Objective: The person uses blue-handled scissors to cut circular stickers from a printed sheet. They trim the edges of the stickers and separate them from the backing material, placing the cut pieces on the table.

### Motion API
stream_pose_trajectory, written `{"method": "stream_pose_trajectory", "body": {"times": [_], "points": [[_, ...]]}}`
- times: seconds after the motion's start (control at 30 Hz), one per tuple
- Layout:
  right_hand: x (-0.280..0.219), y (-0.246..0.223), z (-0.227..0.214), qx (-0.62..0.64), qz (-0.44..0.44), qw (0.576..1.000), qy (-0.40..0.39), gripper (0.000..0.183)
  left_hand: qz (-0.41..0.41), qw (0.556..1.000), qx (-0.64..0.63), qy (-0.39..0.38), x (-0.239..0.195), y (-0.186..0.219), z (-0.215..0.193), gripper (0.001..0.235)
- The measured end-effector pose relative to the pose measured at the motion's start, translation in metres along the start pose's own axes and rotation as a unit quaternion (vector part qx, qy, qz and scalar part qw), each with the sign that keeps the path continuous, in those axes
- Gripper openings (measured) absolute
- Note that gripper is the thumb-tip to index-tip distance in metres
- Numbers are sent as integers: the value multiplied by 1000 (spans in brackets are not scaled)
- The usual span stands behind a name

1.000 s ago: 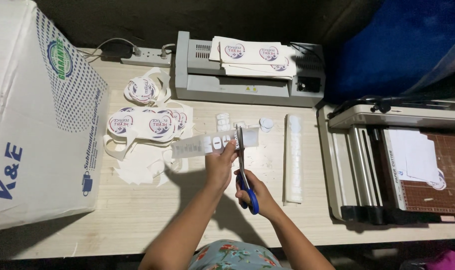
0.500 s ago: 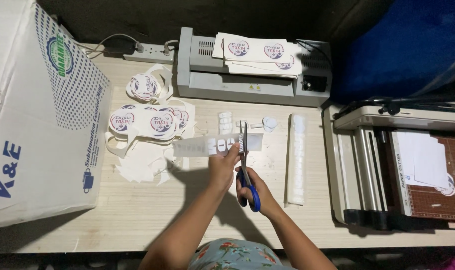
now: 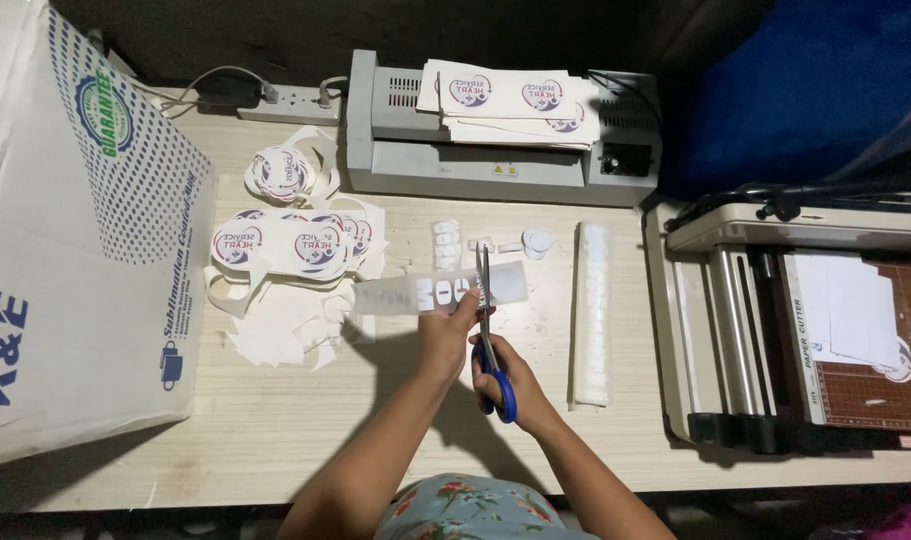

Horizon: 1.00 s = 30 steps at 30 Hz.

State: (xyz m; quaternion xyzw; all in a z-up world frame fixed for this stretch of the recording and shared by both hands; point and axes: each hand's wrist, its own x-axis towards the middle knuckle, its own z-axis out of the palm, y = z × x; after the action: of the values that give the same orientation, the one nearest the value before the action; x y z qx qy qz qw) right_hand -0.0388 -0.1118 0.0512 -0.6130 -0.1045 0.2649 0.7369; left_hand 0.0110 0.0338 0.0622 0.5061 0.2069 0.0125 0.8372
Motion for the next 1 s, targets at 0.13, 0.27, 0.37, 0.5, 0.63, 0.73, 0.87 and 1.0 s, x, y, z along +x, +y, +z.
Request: {"method": "stream_pose_trajectory", "body": {"times": [0.13,0.27,0.37,0.5,0.63,0.73,0.87,1.0], "points": [[2,-6,3,-52,47,997,36,70,8,1000,-25,-8,6,-8,-3,14],[-1,-9,5,-50,61,996,38,68,28,996,-81,-25,13,-23,-9,14],[-3,-2,1,-55,63,996,41,66,19,996,-82,-27,13,-25,-8,14],[-6,5,-2,-74,77,993,54,63,8,996,-85,-30,19,-34,-12,15],[-10,16,-8,-64,79,993,56,61,-12,997,-69,-32,17,-30,-11,17],[-15,23,-13,-34,97,994,47,62,-6,996,-76,-39,22,-41,-16,20],[-20,58,-35,21,40,999,31,64,-14,999,27,39,36,-87,-35,21],[-2,20,-28,-40,62,974,216,71,-42,976,211,-38,30,-159,-45,30]]}}
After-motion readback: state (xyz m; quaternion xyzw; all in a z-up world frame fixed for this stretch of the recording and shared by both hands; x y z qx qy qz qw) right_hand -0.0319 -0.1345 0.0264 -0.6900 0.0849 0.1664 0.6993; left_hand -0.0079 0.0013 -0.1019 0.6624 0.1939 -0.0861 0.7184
